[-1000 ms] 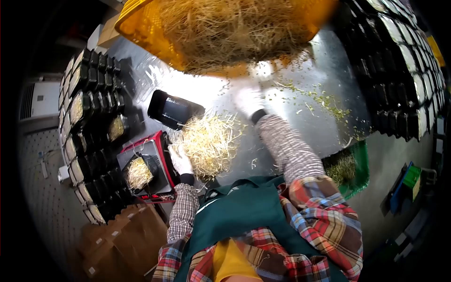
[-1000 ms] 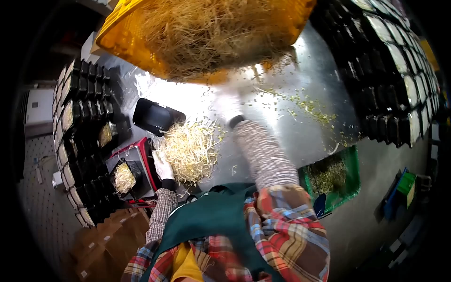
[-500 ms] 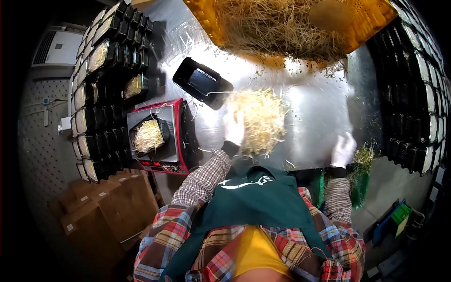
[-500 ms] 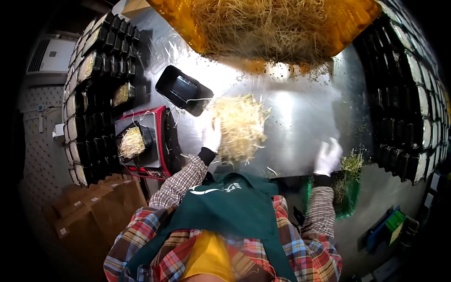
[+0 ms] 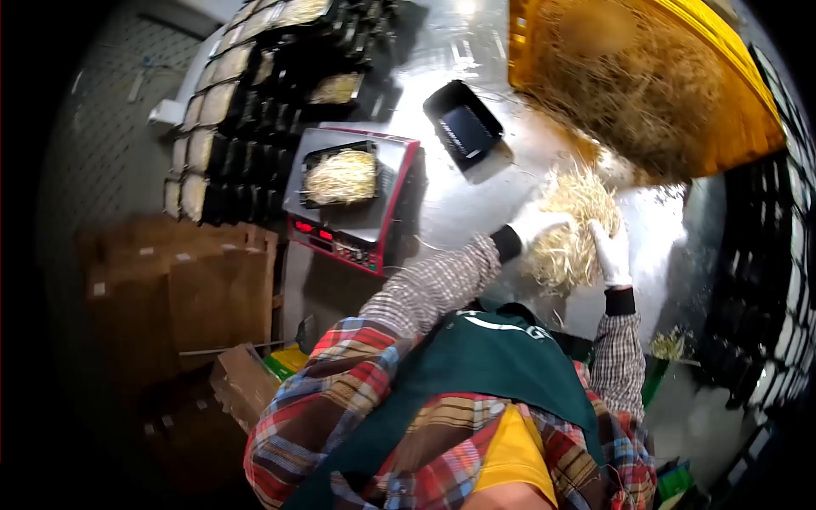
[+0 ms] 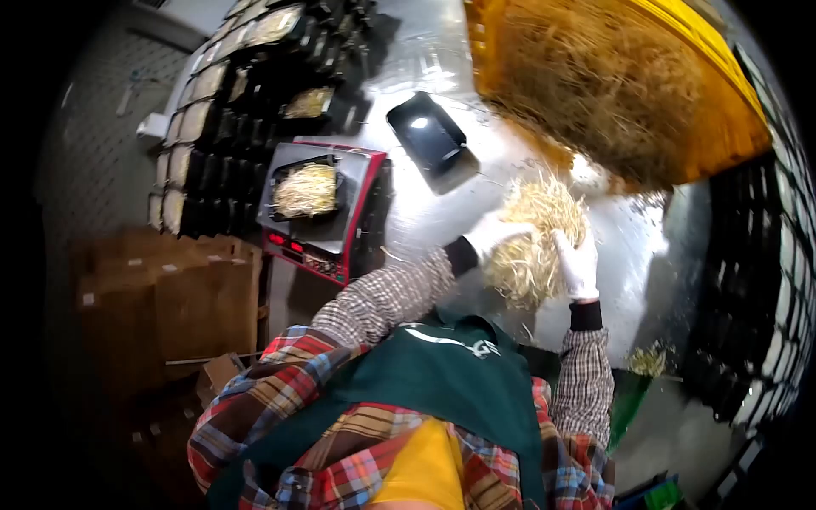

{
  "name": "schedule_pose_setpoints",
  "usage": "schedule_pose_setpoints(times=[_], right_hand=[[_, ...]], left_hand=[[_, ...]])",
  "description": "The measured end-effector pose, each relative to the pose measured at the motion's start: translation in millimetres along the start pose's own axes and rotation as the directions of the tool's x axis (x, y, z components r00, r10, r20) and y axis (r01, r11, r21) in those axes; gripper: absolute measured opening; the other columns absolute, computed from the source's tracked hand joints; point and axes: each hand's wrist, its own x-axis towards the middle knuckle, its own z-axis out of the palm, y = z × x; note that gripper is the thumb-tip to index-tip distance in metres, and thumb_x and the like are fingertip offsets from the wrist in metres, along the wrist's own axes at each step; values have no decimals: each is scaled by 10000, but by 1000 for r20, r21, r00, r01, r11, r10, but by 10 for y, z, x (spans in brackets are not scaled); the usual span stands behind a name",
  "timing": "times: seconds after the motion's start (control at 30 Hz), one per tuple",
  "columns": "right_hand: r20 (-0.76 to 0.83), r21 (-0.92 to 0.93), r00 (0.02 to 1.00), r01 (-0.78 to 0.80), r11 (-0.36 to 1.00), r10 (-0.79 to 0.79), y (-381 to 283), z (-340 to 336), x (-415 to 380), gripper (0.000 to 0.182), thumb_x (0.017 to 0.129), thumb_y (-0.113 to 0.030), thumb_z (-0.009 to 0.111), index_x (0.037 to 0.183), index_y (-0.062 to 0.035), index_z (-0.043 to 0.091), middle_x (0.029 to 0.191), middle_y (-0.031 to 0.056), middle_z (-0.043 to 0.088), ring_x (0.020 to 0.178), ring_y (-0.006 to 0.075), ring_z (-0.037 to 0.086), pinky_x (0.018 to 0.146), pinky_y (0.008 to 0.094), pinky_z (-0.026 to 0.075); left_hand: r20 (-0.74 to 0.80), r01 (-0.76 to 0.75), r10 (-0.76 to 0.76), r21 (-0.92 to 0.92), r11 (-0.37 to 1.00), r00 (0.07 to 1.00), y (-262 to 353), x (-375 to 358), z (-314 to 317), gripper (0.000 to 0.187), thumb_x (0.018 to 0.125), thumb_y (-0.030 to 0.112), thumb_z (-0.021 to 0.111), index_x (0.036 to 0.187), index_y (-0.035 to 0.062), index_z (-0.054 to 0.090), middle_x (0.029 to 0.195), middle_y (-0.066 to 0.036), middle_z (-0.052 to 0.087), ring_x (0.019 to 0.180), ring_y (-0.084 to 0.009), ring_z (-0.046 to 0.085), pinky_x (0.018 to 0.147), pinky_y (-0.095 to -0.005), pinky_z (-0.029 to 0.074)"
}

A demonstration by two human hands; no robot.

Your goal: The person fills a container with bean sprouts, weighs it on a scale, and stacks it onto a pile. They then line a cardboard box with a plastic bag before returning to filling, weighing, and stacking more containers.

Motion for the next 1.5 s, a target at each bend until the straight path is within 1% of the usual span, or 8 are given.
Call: schedule_pose_setpoints(times=[0.17,0.5,0.57,0.63,0.87,1.0,1.23,1.5], right_hand=[[-138,-584,987,-10,811,-87,1182,-825,151,657,895,-248,631,1441,11,374,1264,260,604,1171,351,598,977,391,468],[-95,-244,982,133,961,-161,818,79,121,495,850,-204,691,1269,28,563,1174,156,652,1055,232,611,926,354,483],[-49,-36,994,-100,994,98,631,-320,49,606,834,-270,691,1330,29,512,1218,235,619,1151,311,586,1007,394,443],[-86,-162,985,-165,973,152,497,-454,10,512,839,-220,621,1284,23,548,1175,214,642,1070,306,623,948,381,473],[-72,-292,997,-8,957,-13,780,207,66,639,825,-283,703,1313,73,496,1226,255,596,1138,361,571,989,402,447],[-117,-78,992,41,996,-49,342,31,-54,701,794,-173,715,1390,53,424,1316,253,543,1214,360,532,1061,406,399],[18,-397,994,105,912,-107,823,-100,-32,635,848,-133,605,1439,-4,414,1429,225,485,1321,327,465,1108,376,347],[30,214,999,-34,976,28,-240,34,-127,494,877,-143,688,1311,33,529,1237,151,630,1144,227,586,989,348,458]], left_hand=[[-34,-151,159,168,974,987,-338,94,-784,352,872,62,670,1208,-31,619,1110,-100,692,992,-164,646,884,-302,525],[-76,84,-87,-39,996,993,30,34,128,403,821,109,771,1178,-9,626,1080,-85,697,944,-170,652,848,-307,525],[-40,22,-20,45,999,999,-131,156,-230,392,807,122,777,1156,-2,647,1033,-86,710,921,-173,663,836,-287,527],[-142,-59,113,338,939,983,-418,336,-621,396,788,142,793,1134,-3,664,1029,-90,716,919,-190,670,848,-302,529],[82,104,-102,-18,994,991,-117,146,-18,388,809,152,787,1138,-21,677,1050,-81,712,949,-154,667,836,-281,533],[38,139,-143,90,986,989,149,80,-141,356,809,228,788,1060,-12,712,958,-70,731,847,-149,664,767,-279,519],[-82,-53,72,206,977,994,-377,407,-540,412,853,182,732,1200,-20,639,1037,-95,723,908,-170,677,817,-286,540],[108,-25,13,108,994,994,404,-15,11,399,868,156,748,1206,-24,637,1152,-72,679,1018,-120,629,881,-268,509]])
